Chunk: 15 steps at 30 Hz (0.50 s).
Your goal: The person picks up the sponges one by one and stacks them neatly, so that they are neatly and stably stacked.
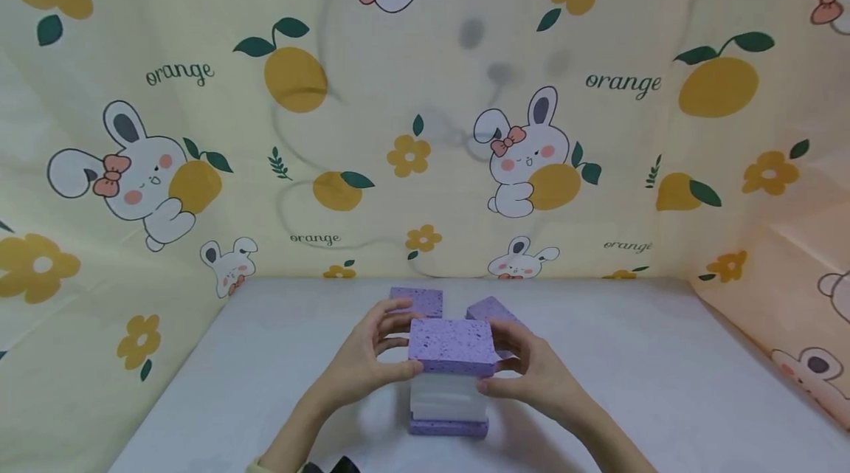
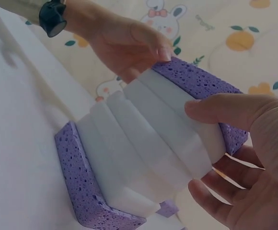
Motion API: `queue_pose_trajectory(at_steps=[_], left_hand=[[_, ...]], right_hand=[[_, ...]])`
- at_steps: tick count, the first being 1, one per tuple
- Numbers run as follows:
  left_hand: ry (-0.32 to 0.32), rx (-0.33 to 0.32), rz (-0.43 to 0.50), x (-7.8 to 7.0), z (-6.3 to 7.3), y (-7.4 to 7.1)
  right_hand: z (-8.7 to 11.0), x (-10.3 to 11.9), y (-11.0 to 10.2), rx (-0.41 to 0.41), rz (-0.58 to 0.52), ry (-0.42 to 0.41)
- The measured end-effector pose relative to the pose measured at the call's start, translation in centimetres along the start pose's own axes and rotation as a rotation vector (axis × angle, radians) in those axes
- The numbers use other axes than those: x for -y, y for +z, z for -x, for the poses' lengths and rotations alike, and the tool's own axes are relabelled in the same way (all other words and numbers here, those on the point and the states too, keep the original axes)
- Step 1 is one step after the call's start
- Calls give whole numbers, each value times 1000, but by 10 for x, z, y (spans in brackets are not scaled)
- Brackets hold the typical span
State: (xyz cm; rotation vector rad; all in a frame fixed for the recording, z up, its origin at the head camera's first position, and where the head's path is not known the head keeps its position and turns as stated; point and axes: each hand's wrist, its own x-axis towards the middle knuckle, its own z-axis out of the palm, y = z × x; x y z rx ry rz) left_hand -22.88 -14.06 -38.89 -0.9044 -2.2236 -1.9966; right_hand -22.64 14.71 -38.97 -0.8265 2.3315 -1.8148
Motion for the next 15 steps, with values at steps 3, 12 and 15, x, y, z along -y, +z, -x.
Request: queue_pose_trajectory(at_steps=[3, 12, 15], left_hand=[[-11, 3, -3, 1, 0, 0], [-24, 8, -8, -1, 1, 0], [-12, 16, -9, -1, 1, 1]], right_hand=[[0, -1, 0, 0, -1, -1], [0, -1, -1, 0, 9, 41], [0, -1, -1, 1, 21, 47]])
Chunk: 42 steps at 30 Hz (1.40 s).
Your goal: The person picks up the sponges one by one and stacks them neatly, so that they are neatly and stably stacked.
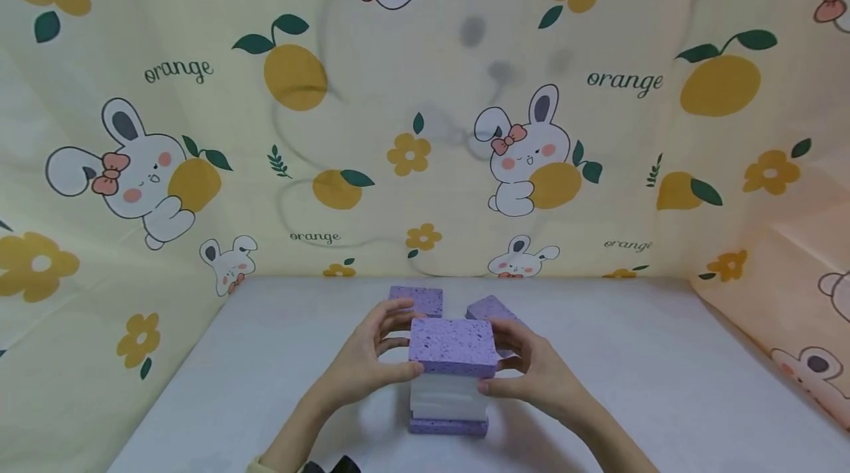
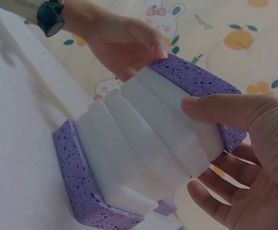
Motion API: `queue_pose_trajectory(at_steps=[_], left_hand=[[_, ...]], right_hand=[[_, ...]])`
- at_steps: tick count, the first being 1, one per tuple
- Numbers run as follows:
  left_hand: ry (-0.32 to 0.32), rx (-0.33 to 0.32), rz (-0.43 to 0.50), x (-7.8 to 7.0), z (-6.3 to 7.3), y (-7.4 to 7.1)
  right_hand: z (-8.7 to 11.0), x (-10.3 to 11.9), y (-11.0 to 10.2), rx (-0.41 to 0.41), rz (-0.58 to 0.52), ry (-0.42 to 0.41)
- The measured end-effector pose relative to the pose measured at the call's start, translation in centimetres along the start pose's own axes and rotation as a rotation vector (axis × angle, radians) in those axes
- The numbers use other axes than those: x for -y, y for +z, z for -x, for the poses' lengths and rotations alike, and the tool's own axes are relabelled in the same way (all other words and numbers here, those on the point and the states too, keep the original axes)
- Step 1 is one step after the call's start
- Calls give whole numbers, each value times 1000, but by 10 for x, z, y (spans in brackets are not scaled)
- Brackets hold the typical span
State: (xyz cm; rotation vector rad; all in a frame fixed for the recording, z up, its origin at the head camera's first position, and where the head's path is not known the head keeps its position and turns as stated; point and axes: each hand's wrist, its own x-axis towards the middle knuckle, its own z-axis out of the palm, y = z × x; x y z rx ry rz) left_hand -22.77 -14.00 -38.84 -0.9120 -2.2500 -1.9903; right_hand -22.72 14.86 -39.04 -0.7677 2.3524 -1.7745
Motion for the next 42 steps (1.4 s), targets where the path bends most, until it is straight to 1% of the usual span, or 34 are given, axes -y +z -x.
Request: queue_pose_trajectory(at_steps=[6, 12, 20, 28, 31, 33, 34, 35, 36, 38, 40, 42], left_hand=[[34, 6, -13, 2, 0, 0], [64, 15, -4, 3, 1, -1], [47, 11, -2, 2, 0, -1], [37, 13, -11, 1, 0, -1], [33, 16, -9, 0, -1, -1], [32, 16, -6, 0, -2, -1], [32, 15, -3, 0, -2, 0], [31, 15, -2, 0, -2, 0], [31, 16, 2, 1, -3, 0], [27, 16, 3, 1, -3, 1], [22, 12, 6, 2, -2, 1], [17, 2, 4, 3, -1, 1]], right_hand=[[-1, 0, 0, 6, 24, -14], [0, -2, 1, 12, 29, -48], [2, -3, 0, 12, 20, -80], [2, -1, -2, 7, 29, -59], [2, 0, -6, 45, -1, -68], [2, 1, -12, 64, -54, -72], [3, 1, -15, 60, -88, -68], [3, 2, -17, 37, -118, -55], [3, 1, -20, -6, -134, -36], [1, 0, -23, -141, -127, 32], [-2, -3, -24, -305, -54, 121], [-7, -8, -24, -444, 34, 205]])
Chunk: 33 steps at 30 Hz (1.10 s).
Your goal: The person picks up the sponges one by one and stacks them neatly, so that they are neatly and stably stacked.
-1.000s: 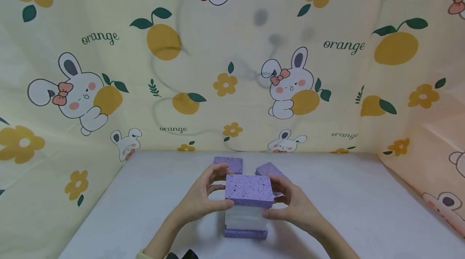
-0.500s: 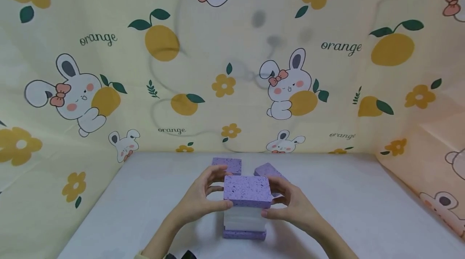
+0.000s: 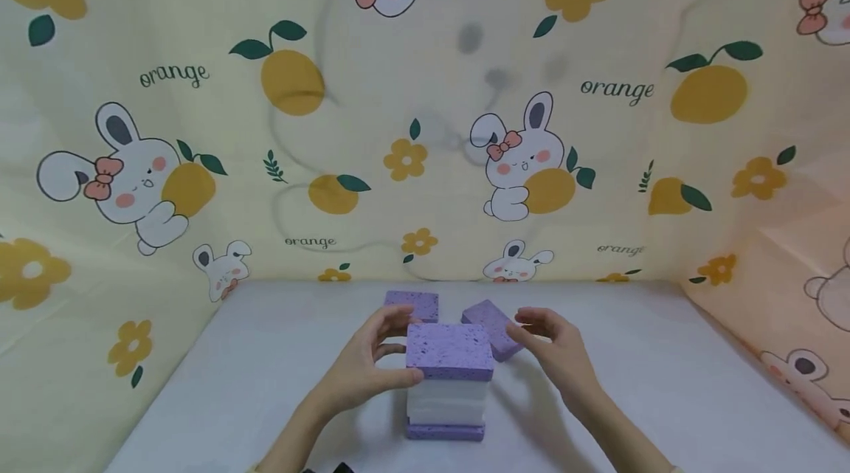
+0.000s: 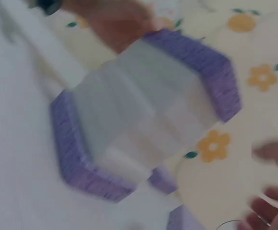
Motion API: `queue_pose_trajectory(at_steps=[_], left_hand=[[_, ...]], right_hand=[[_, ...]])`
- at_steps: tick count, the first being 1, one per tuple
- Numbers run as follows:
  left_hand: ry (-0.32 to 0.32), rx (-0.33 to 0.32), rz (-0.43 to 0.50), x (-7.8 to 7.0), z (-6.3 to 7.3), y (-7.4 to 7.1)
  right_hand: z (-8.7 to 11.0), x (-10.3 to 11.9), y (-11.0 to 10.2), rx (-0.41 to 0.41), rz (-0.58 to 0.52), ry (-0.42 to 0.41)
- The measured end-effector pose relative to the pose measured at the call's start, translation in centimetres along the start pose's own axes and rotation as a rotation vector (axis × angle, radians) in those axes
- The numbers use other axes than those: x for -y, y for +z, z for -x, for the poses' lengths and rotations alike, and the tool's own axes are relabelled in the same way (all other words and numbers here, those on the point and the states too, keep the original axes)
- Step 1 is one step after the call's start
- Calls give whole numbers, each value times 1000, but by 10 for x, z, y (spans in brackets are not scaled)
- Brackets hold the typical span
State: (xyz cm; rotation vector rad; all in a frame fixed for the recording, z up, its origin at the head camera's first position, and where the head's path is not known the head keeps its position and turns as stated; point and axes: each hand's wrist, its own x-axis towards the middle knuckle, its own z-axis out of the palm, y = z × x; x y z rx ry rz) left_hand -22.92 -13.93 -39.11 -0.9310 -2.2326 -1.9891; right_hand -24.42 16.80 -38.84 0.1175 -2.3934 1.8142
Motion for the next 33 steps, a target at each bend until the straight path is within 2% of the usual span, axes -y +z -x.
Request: queue_pose_trajectory(at_steps=[3, 5, 12, 20, 23, 33], left_hand=[[-15, -21, -10, -1, 1, 2], [-32, -35, -22, -2, 4, 3], [-21, -65, -2, -3, 13, 11], [-51, -173, 46, -3, 15, 27], [-54, -195, 52, -3, 15, 30], [-59, -202, 63, 0, 15, 30]], right_hand=[[-7, -5, 0, -121, 94, 52], [-11, -9, 2, -140, 102, 67], [-15, -23, 6, -143, 83, 161], [-20, -37, 11, -163, -67, 231], [-23, -42, 12, -160, -105, 248], [-24, -52, 24, -148, -66, 207]])
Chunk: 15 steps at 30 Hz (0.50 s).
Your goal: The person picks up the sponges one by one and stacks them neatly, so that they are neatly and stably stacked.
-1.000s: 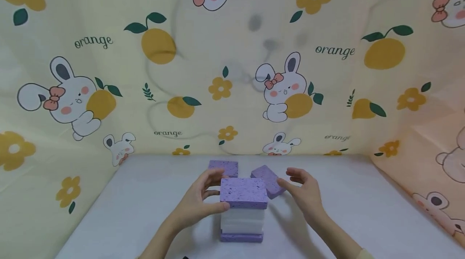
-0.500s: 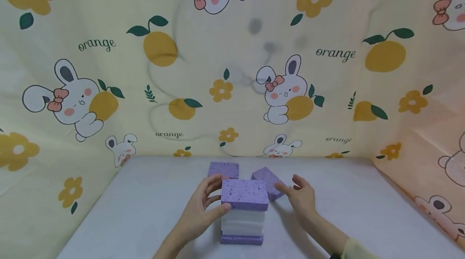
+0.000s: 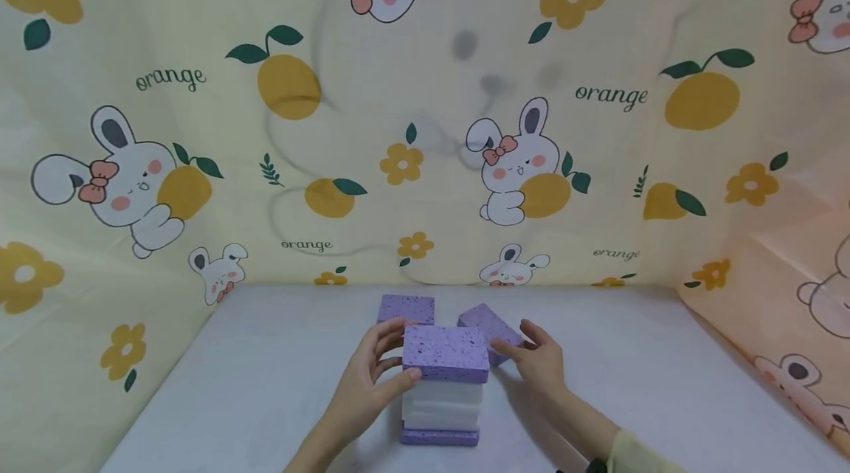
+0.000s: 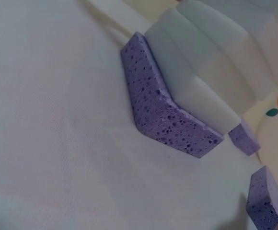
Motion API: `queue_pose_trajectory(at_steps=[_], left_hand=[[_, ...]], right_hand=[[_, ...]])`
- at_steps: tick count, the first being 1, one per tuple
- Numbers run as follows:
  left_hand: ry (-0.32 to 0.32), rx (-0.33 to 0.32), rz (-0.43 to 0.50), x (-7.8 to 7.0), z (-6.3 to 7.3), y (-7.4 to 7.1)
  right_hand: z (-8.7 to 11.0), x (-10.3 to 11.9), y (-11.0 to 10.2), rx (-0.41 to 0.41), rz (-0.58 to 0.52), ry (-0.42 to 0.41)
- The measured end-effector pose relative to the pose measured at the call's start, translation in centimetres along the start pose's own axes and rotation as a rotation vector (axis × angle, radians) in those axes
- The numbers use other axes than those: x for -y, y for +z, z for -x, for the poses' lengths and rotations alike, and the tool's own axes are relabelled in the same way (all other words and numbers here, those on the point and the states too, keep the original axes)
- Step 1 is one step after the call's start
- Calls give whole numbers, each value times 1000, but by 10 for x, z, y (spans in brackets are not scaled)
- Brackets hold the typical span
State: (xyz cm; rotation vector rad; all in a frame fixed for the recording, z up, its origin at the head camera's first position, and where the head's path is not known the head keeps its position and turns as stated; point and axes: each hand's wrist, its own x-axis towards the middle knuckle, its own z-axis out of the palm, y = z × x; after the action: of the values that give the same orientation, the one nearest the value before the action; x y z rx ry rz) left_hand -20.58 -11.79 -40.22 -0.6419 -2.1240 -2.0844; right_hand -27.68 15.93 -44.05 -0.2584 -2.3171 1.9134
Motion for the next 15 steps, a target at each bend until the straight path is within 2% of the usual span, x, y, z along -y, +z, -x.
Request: queue_pose_trajectory(at_steps=[8, 15], left_hand=[[7, 11, 4, -1, -1, -1], [5, 13, 6, 2, 0, -3]], right_hand=[[-3, -3, 7, 2, 70, -23], [-7, -8, 8, -24, 88, -32]])
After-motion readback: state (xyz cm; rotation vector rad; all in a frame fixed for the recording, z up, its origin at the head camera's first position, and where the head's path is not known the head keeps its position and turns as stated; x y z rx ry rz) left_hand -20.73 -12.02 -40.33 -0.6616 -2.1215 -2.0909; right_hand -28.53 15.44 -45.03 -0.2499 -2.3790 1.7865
